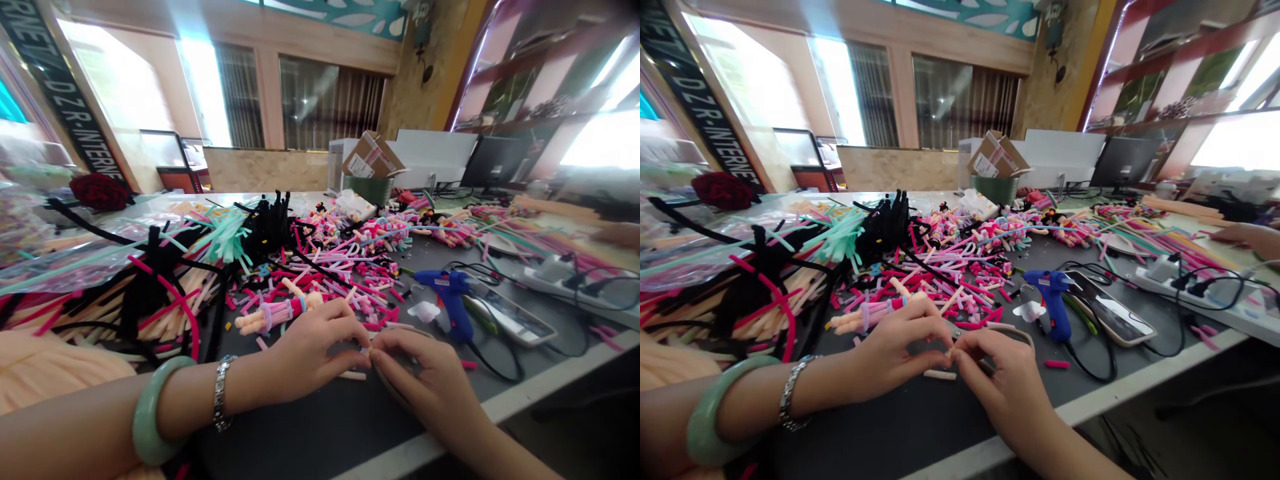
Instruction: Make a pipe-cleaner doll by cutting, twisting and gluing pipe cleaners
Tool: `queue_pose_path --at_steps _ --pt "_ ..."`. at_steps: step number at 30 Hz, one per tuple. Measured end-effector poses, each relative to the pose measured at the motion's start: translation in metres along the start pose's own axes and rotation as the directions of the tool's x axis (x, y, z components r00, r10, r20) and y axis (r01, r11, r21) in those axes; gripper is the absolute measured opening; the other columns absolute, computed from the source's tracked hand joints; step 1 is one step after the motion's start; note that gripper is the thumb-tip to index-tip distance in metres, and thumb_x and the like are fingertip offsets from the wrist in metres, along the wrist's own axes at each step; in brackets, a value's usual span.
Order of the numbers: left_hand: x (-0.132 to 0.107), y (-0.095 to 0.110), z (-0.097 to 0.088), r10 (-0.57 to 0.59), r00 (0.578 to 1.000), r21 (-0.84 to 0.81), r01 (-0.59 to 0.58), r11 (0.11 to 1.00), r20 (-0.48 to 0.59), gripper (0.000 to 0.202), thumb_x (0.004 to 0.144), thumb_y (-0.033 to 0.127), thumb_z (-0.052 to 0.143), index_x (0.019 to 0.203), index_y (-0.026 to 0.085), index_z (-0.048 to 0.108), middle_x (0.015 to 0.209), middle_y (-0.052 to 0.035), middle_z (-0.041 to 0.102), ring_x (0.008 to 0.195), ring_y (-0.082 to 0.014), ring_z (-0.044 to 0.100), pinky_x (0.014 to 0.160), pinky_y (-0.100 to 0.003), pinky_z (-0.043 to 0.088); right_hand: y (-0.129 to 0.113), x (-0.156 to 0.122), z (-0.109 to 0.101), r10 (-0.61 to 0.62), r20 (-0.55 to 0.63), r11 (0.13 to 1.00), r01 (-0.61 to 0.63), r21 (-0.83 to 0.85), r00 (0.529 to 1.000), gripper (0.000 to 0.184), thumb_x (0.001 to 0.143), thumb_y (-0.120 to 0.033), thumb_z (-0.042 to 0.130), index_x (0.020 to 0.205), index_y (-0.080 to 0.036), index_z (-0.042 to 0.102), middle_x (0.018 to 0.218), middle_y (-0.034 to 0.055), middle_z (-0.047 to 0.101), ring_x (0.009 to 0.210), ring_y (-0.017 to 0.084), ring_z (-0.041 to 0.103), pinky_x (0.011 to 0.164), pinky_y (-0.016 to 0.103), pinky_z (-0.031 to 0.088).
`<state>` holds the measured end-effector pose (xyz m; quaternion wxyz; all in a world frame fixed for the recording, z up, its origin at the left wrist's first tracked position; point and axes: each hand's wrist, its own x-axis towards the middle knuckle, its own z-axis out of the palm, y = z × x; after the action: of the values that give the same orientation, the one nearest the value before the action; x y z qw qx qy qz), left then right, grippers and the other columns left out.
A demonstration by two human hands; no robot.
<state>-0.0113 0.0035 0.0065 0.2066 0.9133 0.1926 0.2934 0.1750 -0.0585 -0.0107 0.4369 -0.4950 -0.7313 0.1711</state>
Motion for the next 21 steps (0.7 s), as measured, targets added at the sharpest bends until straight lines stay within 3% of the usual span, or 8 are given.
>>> queue_pose_path --at_steps 12,21 --pt "-0.0008 0.0030 -0.0034 0.009 1.000 -0.001 -0.009 1.000 0.024 0.015 0.087 0.029 0.056 0.087 0.017 0.063 0.087 -0.0040 0.055 0.080 -0.0142 0.052 0.075 -0.026 0.041 -0.0049 -0.0003 -0.0011 0.002 0.021 1.000 -0.003 0.020 1.000 0.015 0.082 -0.020 0.054 0.072 -0.020 0.066 0.069 -0.0006 0.068 0.064 0.014 0.062 0.058 0.021 0.046" --pt "-0.0013 0.0023 -0.0031 0.077 0.997 0.034 -0.077 0.996 0.017 0.014 0.088 0.026 0.055 0.089 0.014 0.063 0.086 -0.0045 0.055 0.080 -0.0136 0.051 0.073 -0.024 0.041 -0.0033 -0.0021 0.0000 0.089 0.059 0.983 -0.098 0.157 0.994 0.013 0.082 -0.023 0.057 0.073 -0.019 0.066 0.070 0.0000 0.065 0.064 0.013 0.058 0.058 0.021 0.045"
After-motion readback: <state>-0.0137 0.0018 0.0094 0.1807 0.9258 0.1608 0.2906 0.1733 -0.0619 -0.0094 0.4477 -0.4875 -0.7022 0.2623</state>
